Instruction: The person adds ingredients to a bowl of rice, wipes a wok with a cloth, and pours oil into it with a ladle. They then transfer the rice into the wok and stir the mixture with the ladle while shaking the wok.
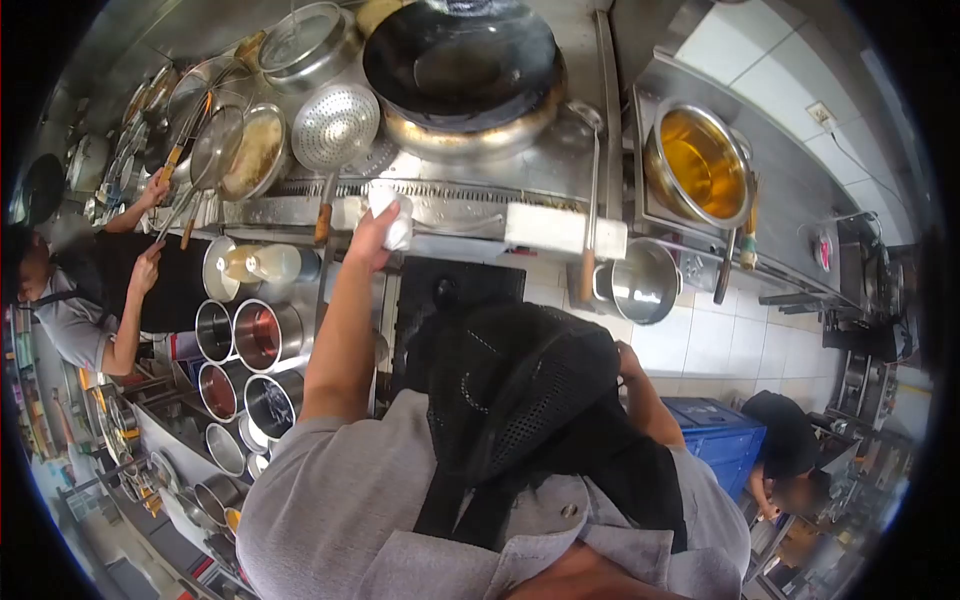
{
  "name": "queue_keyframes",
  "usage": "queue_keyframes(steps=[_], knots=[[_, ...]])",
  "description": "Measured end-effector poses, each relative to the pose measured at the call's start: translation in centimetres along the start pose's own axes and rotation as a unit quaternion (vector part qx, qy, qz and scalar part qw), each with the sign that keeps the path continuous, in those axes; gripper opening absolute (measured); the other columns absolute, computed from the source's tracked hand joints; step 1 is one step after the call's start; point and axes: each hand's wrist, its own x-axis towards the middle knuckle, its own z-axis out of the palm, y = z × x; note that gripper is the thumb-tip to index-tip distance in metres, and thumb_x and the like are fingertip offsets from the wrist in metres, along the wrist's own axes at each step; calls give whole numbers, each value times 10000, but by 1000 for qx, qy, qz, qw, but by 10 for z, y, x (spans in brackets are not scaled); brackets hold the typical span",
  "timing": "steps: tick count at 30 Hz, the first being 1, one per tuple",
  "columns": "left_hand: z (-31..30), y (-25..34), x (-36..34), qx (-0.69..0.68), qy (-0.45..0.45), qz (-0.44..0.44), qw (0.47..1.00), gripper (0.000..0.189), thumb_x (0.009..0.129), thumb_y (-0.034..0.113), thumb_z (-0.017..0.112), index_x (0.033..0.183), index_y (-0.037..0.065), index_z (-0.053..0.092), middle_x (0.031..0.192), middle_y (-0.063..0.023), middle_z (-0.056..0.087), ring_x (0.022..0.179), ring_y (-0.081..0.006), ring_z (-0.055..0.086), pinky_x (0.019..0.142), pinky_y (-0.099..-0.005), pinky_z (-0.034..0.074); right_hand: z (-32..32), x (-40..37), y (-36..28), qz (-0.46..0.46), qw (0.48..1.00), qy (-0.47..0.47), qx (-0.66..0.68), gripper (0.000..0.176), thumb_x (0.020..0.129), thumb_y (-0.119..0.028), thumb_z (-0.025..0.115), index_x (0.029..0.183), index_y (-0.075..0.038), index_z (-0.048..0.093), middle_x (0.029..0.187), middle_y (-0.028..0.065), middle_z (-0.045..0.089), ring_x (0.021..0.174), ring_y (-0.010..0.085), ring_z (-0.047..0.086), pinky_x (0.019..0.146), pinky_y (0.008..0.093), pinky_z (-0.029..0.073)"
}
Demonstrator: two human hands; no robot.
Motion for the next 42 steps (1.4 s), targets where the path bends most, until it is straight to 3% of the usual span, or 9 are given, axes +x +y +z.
queue_keyframes(steps=[1, 3, 9, 15, 24, 27, 28, 33, 42], knots=[[6, 12, 18, -10, -8, 11, 1000, 431, 911, 211, 625, 1279, 54, 465, 1080, -90, 607, 906, -228, 630, 776, -386, 551, -5, 13, 31, -223, 961, -4, -166, 312, 797, -3, 484, 1094, -11, 577, 641, 136, 621, 459, 181, 584, 408, 314, 468], [19, 31, 51, 0, -14, 10, 1000, 480, 912, 241, 628, 1314, 59, 438, 1113, -85, 602, 943, -241, 628, 802, -424, 538, -4, 0, -26, 107, 993, 41, -6, 315, 800, -7, 480, 1099, -24, 578, 658, 140, 623, 457, 179, 578, 388, 315, 461], [70, 49, 149, -58, -21, -92, 994, 563, 934, 628, 380, 1152, 128, 523, 1030, -86, 627, 852, -304, 626, 662, -476, 493, 14, -11, -131, 198, 971, 123, 59, 310, 815, -27, 496, 1117, -36, 568, 691, 138, 627, 483, 183, 579, 398, 318, 464], [104, 69, 176, -122, 7, -180, 976, 426, 882, 535, 581, 1124, 189, 522, 1039, -40, 613, 924, -286, 583, 786, -503, 469, 77, -42, -208, 124, 986, 97, -46, 340, 849, -50, 508, 1186, -41, 555, 711, 131, 635, 535, 165, 606, 441, 311, 497], [160, 33, 188, -145, 46, -195, 969, 208, 933, 266, 544, 1107, 152, 550, 986, -64, 641, 870, -284, 617, 735, -496, 497, 99, -64, -109, 203, 974, 72, 65, 312, 860, -66, 555, 1168, -18, 558, 795, 168, 663, 646, 257, 670, 482, 359, 548], [175, 53, 146, -188, 17, -213, 959, 231, 941, 287, 530, 1126, 150, 542, 1054, -65, 619, 907, -283, 607, 748, -483, 491, 79, -63, -70, -197, 939, 43, -280, 334, 836, -78, 556, 1160, 3, 550, 785, 176, 665, 661, 268, 676, 560, 354, 570], [176, 65, 131, -182, 15, -213, 960, 231, 941, 287, 530, 1126, 150, 542, 1054, -65, 619, 907, -283, 607, 748, -483, 491, 83, -66, -82, -196, 940, 46, -274, 334, 836, -78, 556, 1160, 3, 550, 785, 176, 665, 661, 268, 676, 560, 354, 570], [160, 92, 95, -156, 41, -213, 964, 247, 954, 327, 510, 1130, 155, 531, 1071, -54, 599, 919, -280, 583, 800, -472, 459, 89, -82, -126, 157, 958, 165, 172, 369, 817, -74, 526, 1178, 2, 536, 759, 180, 665, 616, 248, 662, 532, 349, 545], [124, 136, 73, -18, 104, -129, 986, 240, 924, 230, 527, 1137, 123, 498, 943, -88, 601, 728, -265, 600, 572, -427, 456, 96, -89, -35, 263, 957, 78, 94, 341, 899, -62, 423, 1207, -118, 559, 778, 112, 675, 596, 211, 651, 453, 335, 510]])
